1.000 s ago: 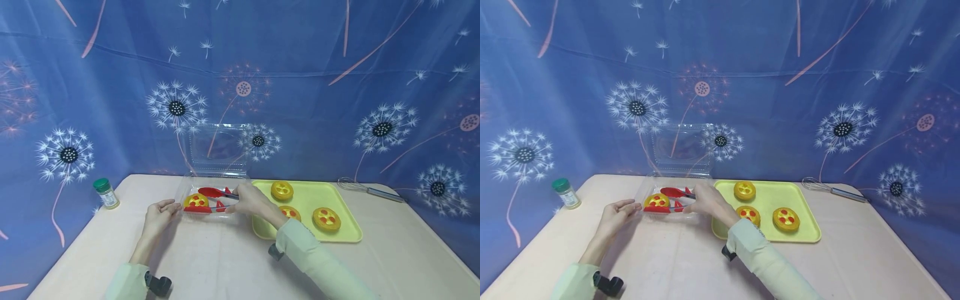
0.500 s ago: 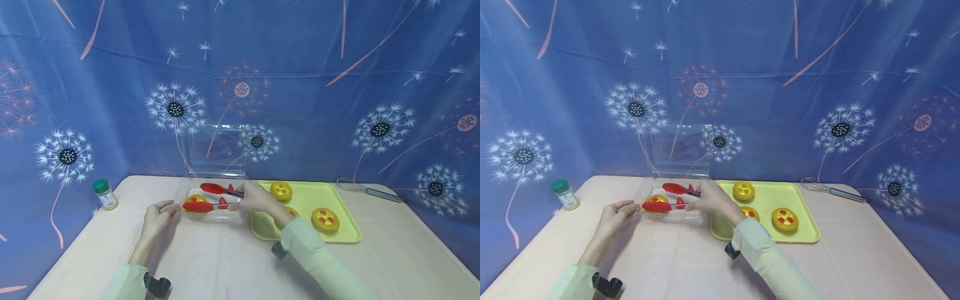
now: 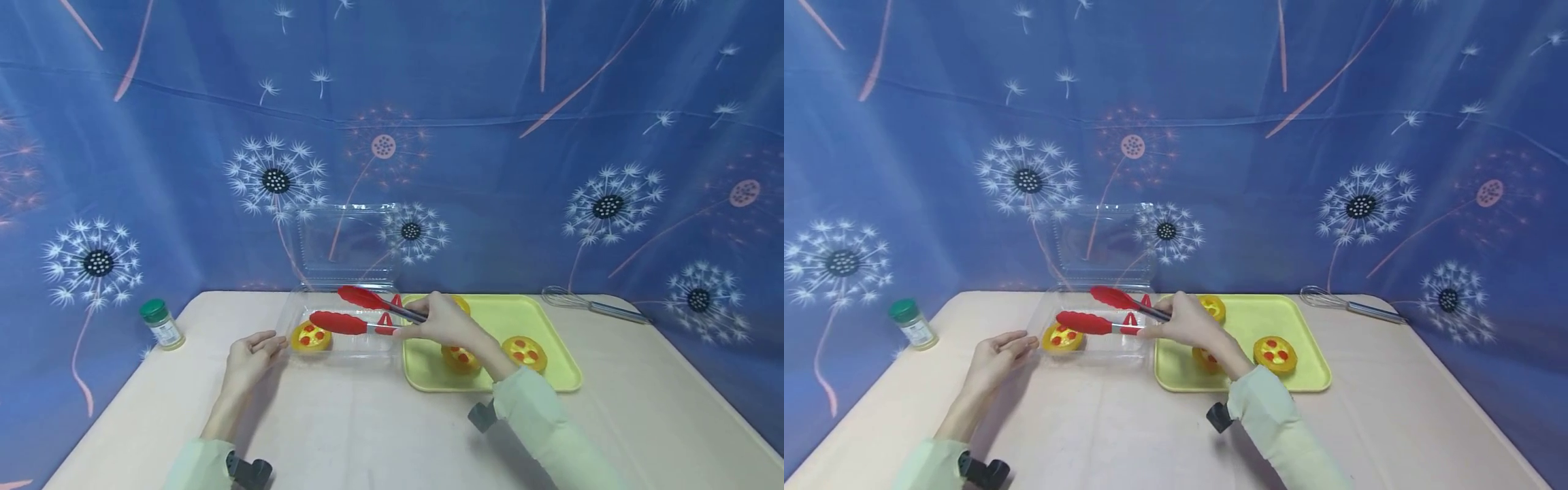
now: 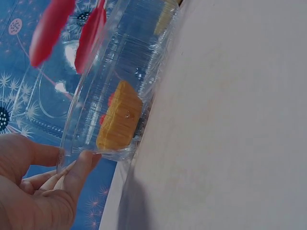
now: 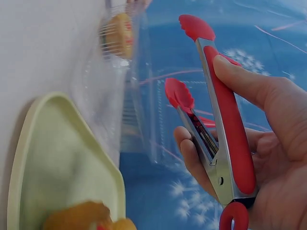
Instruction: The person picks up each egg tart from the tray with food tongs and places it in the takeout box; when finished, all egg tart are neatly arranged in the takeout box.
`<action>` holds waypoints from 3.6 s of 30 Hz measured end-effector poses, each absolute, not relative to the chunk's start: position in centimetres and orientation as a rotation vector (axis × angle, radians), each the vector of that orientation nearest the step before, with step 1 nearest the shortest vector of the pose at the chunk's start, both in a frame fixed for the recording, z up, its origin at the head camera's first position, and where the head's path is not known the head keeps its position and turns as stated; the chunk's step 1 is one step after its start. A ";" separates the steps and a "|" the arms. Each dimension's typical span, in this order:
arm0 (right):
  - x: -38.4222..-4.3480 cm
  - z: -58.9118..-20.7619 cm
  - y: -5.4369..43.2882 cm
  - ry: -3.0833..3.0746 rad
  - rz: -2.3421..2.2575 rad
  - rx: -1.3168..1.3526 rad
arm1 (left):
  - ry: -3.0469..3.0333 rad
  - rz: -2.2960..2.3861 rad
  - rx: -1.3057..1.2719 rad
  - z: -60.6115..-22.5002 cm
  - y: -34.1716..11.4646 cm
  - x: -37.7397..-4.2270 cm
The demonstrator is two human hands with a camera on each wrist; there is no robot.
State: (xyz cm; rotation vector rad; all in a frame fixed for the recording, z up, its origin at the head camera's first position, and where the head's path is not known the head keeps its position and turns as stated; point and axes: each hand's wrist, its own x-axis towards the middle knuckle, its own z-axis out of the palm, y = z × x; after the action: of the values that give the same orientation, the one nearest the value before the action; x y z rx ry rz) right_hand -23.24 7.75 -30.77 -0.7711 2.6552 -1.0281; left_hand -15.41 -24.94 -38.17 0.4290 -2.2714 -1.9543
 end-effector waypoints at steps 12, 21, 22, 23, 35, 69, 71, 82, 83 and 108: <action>-21.5 -29.4 15.6 2.755 -1.081 -0.595 | -2.352 -1.920 0.447 -38.4 -25.5 -15.2; -20.8 -29.4 21.5 2.865 -1.011 -0.468 | -2.359 -1.960 0.441 -38.4 -25.7 -15.4; -20.7 -29.4 22.2 2.885 -0.986 -0.456 | -2.368 -1.950 0.443 -38.4 -25.7 -15.4; -20.5 -29.5 22.9 2.909 -0.960 -0.450 | -2.376 -1.944 0.442 -38.5 -25.6 -15.4; -19.0 -30.1 29.5 3.015 -0.826 -0.351 | -2.378 -1.943 0.397 -38.0 -25.3 -15.6; -15.9 -31.9 34.8 3.055 -0.578 -0.437 | -2.344 -2.004 0.415 -38.3 -25.4 -15.6; -15.9 -32.0 34.8 3.068 -0.575 -0.435 | -2.347 -2.006 0.424 -38.4 -25.4 -15.6; -15.8 -32.5 35.2 3.102 -0.553 -0.432 | -2.310 -2.015 0.428 -38.4 -25.1 -15.5; -15.8 -32.5 35.3 3.107 -0.554 -0.430 | -2.316 -2.008 0.428 -38.4 -25.0 -15.5; -17.9 -29.7 29.7 3.090 -0.729 -0.553 | -2.329 -1.960 0.410 -38.2 -24.8 -15.6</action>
State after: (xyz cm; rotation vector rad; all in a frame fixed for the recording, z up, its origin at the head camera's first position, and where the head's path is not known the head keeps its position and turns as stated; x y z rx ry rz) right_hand -17.92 29.74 -29.67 -0.5530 3.0895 -0.7295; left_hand -15.62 -24.82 -38.22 0.4104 -2.3290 -1.9605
